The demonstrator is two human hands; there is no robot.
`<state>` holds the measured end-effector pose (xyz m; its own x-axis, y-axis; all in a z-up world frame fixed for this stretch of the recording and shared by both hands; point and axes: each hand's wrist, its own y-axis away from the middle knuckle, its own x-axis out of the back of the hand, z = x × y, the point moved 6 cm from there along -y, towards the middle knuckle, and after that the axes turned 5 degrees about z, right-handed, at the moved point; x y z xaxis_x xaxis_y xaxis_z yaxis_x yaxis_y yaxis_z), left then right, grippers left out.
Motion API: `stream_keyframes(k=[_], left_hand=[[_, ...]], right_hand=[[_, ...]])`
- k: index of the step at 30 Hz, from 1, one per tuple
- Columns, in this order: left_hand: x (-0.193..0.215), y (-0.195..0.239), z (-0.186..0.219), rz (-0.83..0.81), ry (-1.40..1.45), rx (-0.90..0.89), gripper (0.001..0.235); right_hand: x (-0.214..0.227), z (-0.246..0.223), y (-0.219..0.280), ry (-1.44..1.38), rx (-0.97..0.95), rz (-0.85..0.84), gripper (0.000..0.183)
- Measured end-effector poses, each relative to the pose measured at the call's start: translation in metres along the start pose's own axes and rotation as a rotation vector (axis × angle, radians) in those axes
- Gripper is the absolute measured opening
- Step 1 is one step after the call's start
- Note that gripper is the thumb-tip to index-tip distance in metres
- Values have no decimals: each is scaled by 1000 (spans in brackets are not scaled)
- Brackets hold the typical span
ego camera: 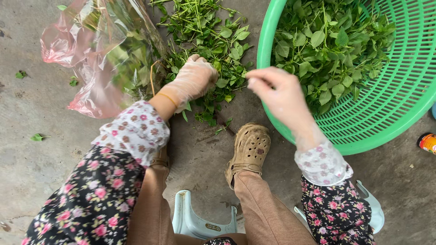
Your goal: The person picks leaves from stems and places them into a green plastic basket.
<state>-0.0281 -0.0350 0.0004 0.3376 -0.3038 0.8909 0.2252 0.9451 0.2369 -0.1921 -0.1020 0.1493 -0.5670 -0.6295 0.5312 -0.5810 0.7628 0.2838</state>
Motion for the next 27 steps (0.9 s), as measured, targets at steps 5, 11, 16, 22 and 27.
stream_keyframes(k=[5, 11, 16, 22, 27], left_hand=[[25, 5, -26, 14, 635, 486, 17], [67, 17, -37, 797, 589, 260, 27], [54, 23, -44, 330, 861, 536, 20], [56, 35, -54, 247, 887, 513, 25], [53, 33, -40, 48, 997, 250, 43]], right_hand=[[-45, -4, 4, 393, 275, -45, 22], [-150, 40, 23, 422, 241, -357, 46], [-205, 73, 43, 906, 241, -560, 69], [-159, 73, 6, 290, 114, -182, 29], [-84, 68, -13, -454, -445, -183, 34]])
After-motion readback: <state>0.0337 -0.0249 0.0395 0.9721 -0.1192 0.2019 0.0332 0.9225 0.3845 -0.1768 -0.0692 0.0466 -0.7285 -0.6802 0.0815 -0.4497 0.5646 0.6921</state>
